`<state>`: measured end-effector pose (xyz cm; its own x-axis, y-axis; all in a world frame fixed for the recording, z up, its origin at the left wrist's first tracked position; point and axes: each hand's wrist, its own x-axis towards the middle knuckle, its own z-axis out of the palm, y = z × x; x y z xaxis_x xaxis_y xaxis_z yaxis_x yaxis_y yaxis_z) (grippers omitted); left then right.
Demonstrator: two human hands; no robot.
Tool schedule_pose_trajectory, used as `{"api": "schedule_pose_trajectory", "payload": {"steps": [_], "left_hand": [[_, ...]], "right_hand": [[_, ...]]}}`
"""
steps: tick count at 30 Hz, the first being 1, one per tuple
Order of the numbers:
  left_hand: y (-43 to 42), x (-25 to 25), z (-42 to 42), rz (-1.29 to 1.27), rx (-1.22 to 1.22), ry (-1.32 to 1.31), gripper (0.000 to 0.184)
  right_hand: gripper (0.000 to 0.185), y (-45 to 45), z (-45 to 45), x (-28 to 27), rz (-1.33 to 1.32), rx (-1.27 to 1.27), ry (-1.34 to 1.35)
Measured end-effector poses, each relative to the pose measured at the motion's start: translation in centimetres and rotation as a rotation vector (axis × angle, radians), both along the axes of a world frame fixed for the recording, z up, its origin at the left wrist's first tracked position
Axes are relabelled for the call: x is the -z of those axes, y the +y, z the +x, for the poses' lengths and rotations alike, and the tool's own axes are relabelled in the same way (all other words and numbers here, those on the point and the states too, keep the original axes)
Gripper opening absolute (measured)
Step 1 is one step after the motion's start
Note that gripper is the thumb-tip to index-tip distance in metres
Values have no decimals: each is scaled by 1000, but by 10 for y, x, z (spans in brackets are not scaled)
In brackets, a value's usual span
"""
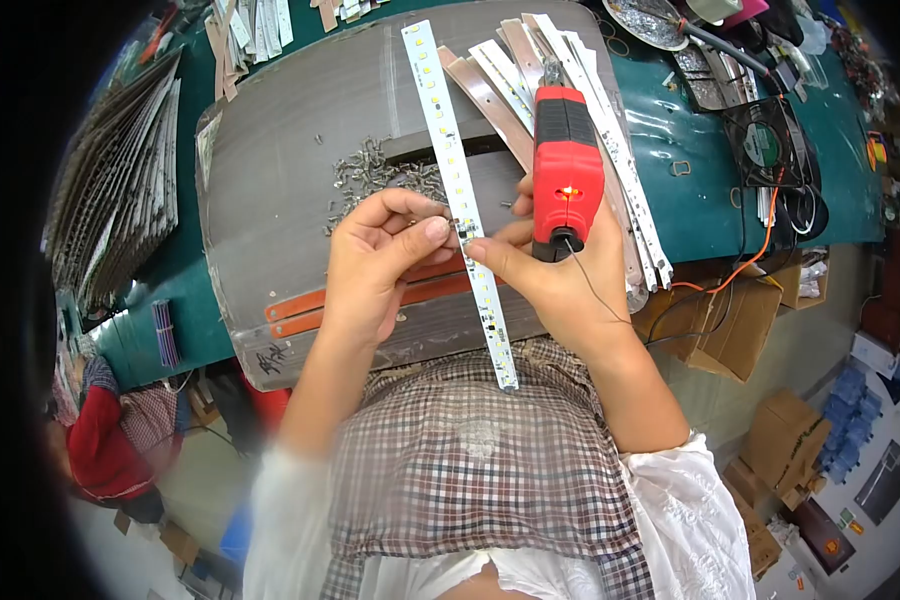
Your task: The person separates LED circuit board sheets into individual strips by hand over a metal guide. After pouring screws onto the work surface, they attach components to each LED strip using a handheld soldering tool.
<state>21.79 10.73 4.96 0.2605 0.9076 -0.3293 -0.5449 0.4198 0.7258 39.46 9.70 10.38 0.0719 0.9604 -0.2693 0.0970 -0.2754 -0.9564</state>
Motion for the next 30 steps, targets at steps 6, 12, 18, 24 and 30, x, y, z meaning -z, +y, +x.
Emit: {"api": "schedule_pose_trajectory", "payload": {"steps": [6,12,18,24,30], "left_hand": [[0,2,0,9,5,13,18],[1,4,0,13,15,15,17],[2,5,-3,-2,43,-39,19],[2,5,-3,-11,46,-26,19],[0,2,0,-18,29,-17,18]], "right_hand": [[54,-1,0,-1,8,1,12],[52,0,2,-1,25,-16,-9],[55,-1,2,-1,7,-24,6],[51,0,4,0,12,-47,3],[51,-2,4,0,3,-44,8]]}}
